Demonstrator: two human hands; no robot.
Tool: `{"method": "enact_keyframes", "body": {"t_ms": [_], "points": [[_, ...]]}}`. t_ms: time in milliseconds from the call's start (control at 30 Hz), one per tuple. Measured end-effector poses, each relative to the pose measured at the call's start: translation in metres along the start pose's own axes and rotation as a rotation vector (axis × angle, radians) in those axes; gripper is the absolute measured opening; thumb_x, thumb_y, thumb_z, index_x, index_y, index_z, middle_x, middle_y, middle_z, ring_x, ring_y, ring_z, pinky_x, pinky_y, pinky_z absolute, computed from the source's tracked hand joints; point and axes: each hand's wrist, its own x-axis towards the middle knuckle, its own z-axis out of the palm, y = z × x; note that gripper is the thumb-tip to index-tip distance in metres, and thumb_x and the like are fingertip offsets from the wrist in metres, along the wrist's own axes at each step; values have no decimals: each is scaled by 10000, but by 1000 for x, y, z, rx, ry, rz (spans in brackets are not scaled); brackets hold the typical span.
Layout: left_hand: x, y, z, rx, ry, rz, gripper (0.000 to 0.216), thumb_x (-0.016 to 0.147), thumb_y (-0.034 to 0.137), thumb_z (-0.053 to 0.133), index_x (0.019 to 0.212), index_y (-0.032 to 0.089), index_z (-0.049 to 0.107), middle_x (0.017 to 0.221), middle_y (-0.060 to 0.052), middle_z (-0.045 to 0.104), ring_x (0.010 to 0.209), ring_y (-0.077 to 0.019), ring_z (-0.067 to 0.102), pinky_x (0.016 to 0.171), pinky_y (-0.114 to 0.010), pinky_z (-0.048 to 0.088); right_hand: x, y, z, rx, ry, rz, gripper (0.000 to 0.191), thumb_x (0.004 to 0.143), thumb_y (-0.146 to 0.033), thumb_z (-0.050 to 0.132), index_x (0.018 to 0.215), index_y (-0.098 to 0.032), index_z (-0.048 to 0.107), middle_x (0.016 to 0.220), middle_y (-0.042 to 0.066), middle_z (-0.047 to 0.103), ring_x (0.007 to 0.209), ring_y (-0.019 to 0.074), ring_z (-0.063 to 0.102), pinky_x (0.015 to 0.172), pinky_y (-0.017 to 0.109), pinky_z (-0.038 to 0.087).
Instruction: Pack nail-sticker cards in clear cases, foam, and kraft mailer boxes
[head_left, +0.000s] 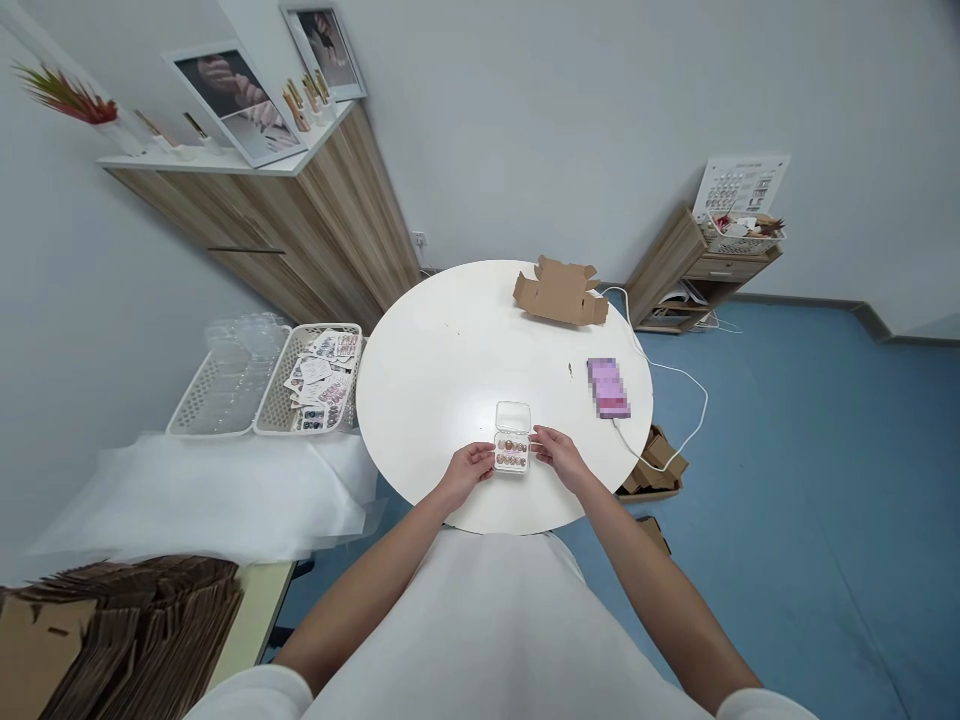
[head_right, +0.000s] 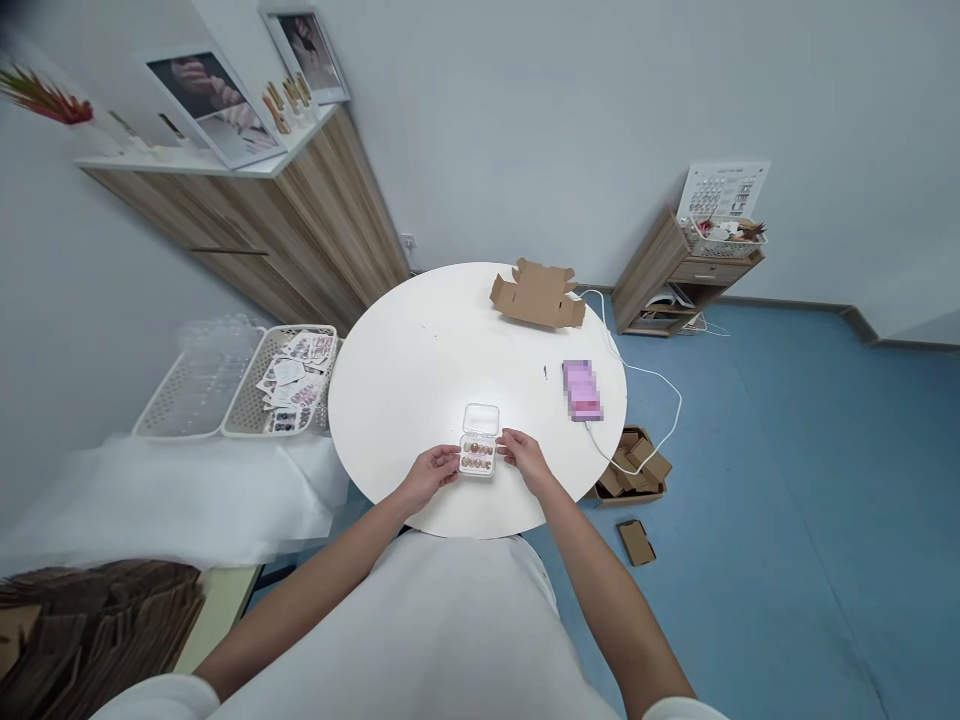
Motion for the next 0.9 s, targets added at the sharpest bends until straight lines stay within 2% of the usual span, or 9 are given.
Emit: {"method": "enact_keyframes", "body": {"t_ms": [167, 367, 500, 700, 833, 900], "points": [[-6, -2, -1, -33, -52, -41, 369, 613, 303, 698, 929, 157, 578, 793, -41, 610, 658, -86, 554, 669, -257, 451, 3, -16, 7, 37, -117, 58, 313, 718, -361, 576, 973, -179, 563, 939, 81, 629, 796, 147, 600, 742, 294, 479], [-8, -3, -1, -67, -40, -81, 378, 628, 313, 689, 952, 159, 570, 850, -60, 621, 687, -91, 565, 677, -249, 455, -8, -24, 10, 79, -269, 74, 340, 754, -356, 528, 1077, -257, 491, 1127, 67, 547, 840, 156, 600, 712, 367, 512], [-6, -2, 0, -107, -25, -96, 365, 649, 298, 679, 965, 156, 565, 882, -69, 621, 683, -84, 565, 676, -242, 464, -17, -26, 8, 116, -348, 94, 391, 769, -360, 499, 1147, -278, 443, 1173, 64, 511, 881, 172, 596, 727, 391, 506], [-5, -1, 5, -103, 3, -97, 369, 692, 307, 641, 1022, 169, 550, 930, -86, 618, 766, -114, 585, 715, -264, 478, -26, -21, 7, 95, -316, 67, 395, 815, -396, 373, 1169, -245, 460, 1143, 87, 531, 884, 199, 597, 743, 405, 486], [-7, 0, 10, -125, -11, -103, 324, 735, 314, 589, 1024, 173, 550, 966, -98, 611, 842, -140, 586, 752, -297, 480, -25, -8, 9, 70, -242, -11, 400, 750, -338, 515, 1141, -259, 487, 1136, 72, 532, 932, 197, 571, 763, 376, 481], [-9, 2, 12, -145, -28, -100, 310, 748, 334, 568, 1013, 174, 557, 987, -105, 606, 866, -152, 585, 753, -307, 480, -23, -2, 9, 38, -197, -49, 477, 697, -272, 579, 1160, -289, 462, 1180, 54, 498, 963, 188, 553, 772, 350, 482]]}}
